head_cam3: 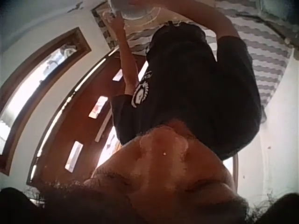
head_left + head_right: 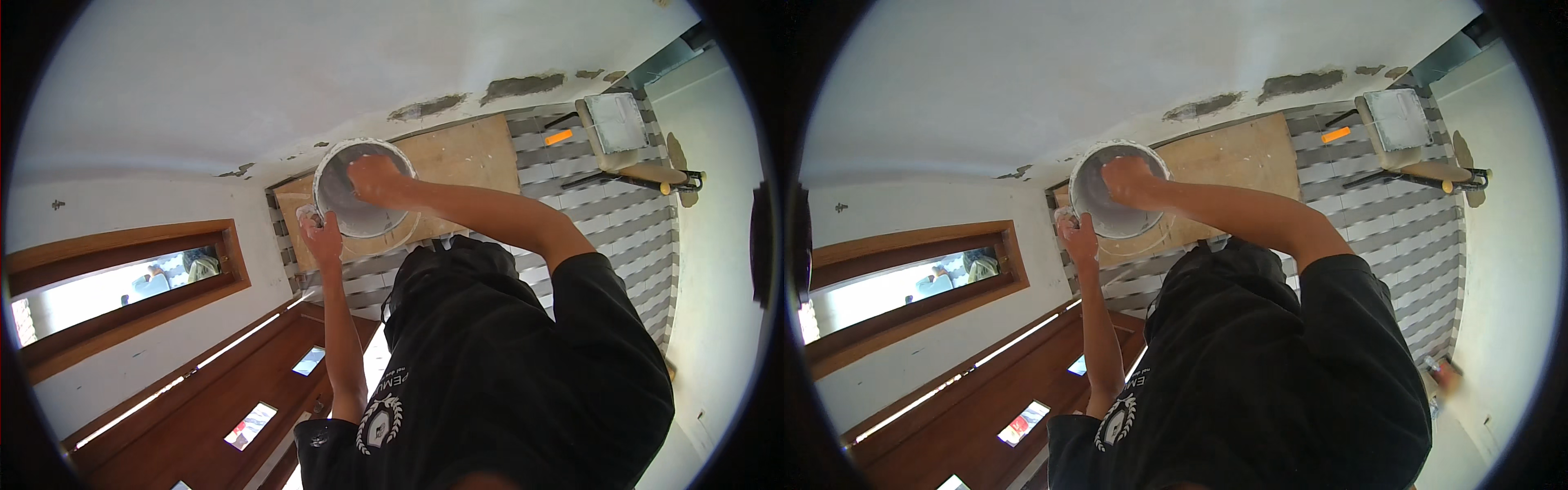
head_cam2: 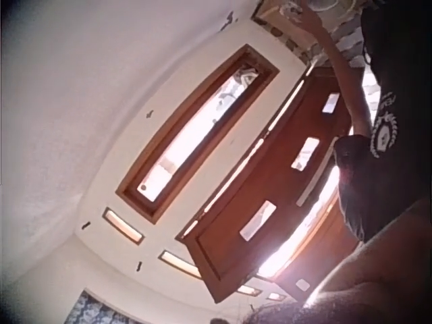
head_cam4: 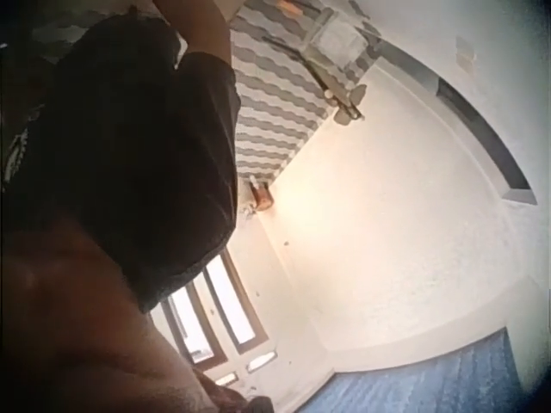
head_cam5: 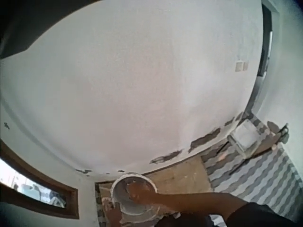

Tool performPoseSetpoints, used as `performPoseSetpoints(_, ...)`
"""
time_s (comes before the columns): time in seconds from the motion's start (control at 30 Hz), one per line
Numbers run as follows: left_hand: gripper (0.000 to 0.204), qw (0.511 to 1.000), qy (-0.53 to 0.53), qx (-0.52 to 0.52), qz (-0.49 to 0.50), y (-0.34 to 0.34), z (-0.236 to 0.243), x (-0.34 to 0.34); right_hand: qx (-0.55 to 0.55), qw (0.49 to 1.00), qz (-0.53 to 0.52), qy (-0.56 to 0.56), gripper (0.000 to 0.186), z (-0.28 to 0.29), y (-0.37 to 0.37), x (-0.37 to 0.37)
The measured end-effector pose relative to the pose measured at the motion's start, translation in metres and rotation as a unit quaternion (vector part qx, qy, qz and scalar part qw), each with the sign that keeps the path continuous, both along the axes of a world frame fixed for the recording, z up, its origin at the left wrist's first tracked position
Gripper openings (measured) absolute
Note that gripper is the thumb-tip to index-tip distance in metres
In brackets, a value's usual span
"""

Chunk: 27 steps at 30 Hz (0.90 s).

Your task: Applying plaster or putty to a wall using a putty knife and a paint roller.

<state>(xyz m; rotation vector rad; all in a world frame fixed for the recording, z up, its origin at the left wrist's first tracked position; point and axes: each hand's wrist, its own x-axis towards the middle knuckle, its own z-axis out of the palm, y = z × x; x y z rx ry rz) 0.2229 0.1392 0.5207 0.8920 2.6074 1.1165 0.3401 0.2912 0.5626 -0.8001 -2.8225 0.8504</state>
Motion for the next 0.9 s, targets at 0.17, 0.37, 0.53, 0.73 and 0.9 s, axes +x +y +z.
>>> performPoseSetpoints(0.17, 0.054, 0.999, 0.048, -0.014, -0.02, 0.002, 0.004, -0.004, 0.135, 0.98, 0.148, 0.019, 0.013, -0.017, -0.004, -0.028)
performPoseSetpoints(0.37, 0.04, 0.993, 0.102, 0.024, -0.057, 0.0, 0.002, -0.011, 0.271, 0.895, 0.35, 0.054, 0.011, -0.07, 0.026, -0.035)
performPoseSetpoints(0.53, 0.037, 0.986, 0.147, 0.002, -0.073, 0.002, -0.009, -0.005, 0.301, 0.882, 0.363, -0.009, 0.012, -0.049, 0.016, -0.035)
performPoseSetpoints(0.73, 0.036, 0.979, 0.172, 0.025, -0.109, 0.023, 0.013, 0.0, 0.342, 0.879, 0.319, -0.095, 0.011, -0.033, -0.004, -0.023)
performPoseSetpoints(0.9, 0.033, 0.987, 0.115, 0.06, -0.095, 0.029, 0.008, 0.001, 0.323, 0.869, 0.351, -0.132, 0.009, -0.066, -0.003, -0.026)
